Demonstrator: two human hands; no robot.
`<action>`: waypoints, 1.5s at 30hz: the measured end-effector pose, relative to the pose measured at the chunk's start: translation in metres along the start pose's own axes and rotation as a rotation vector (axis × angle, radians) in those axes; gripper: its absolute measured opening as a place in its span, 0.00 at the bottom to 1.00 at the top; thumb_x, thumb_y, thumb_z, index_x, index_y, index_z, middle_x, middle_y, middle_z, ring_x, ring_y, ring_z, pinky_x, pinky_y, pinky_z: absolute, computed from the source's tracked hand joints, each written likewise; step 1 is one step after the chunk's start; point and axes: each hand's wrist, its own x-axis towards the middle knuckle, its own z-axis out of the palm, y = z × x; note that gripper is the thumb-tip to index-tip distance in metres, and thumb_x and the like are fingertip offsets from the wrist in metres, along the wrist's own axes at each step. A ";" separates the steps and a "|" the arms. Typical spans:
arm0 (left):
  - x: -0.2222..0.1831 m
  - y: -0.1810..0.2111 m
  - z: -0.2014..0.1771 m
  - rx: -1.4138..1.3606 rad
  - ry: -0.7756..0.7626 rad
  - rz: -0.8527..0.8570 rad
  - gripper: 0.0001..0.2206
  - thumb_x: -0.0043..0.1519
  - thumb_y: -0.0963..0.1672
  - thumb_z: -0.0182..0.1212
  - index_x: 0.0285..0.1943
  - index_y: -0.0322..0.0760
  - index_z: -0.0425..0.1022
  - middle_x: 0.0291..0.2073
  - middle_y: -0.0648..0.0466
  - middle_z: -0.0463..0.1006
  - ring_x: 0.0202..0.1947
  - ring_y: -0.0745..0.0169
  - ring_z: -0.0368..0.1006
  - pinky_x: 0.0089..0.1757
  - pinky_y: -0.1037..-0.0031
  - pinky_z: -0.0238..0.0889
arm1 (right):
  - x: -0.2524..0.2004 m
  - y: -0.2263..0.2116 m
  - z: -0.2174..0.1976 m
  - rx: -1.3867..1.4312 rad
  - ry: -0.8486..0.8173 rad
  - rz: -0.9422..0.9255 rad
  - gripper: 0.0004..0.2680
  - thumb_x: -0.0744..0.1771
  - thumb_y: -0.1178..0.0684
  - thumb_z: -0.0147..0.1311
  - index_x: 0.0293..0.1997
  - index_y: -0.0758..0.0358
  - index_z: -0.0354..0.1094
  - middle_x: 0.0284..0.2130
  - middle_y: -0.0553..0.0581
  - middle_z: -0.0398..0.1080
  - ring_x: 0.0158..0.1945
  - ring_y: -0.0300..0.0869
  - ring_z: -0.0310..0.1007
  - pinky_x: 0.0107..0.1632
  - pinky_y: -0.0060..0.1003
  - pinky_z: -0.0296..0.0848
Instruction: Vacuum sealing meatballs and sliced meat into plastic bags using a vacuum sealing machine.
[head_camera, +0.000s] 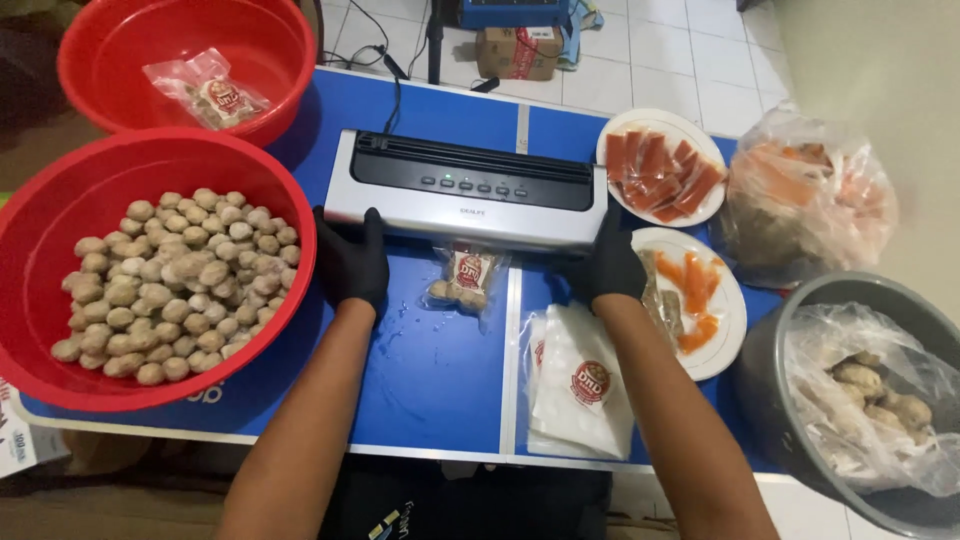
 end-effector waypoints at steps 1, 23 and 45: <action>-0.001 -0.001 0.000 0.006 -0.005 0.003 0.34 0.68 0.59 0.57 0.77 0.47 0.50 0.71 0.47 0.58 0.73 0.49 0.58 0.68 0.57 0.54 | 0.008 0.009 0.006 0.004 -0.002 0.007 0.48 0.58 0.36 0.71 0.81 0.48 0.28 0.70 0.69 0.54 0.69 0.61 0.62 0.69 0.58 0.63; -0.073 -0.037 0.035 0.367 -0.188 0.511 0.37 0.51 0.64 0.65 0.60 0.40 0.73 0.46 0.46 0.79 0.47 0.39 0.78 0.47 0.48 0.70 | 0.061 0.014 -0.018 0.123 0.507 -0.193 0.27 0.67 0.27 0.55 0.71 0.46 0.55 0.52 0.60 0.70 0.56 0.55 0.75 0.57 0.54 0.73; -0.118 0.040 -0.126 0.322 -0.889 0.072 0.17 0.45 0.51 0.74 0.43 0.52 0.78 0.39 0.62 0.89 0.38 0.67 0.83 0.40 0.73 0.71 | 0.107 0.011 -0.030 0.079 0.611 -0.639 0.17 0.70 0.42 0.52 0.64 0.56 0.65 0.62 0.62 0.61 0.61 0.59 0.64 0.50 0.62 0.69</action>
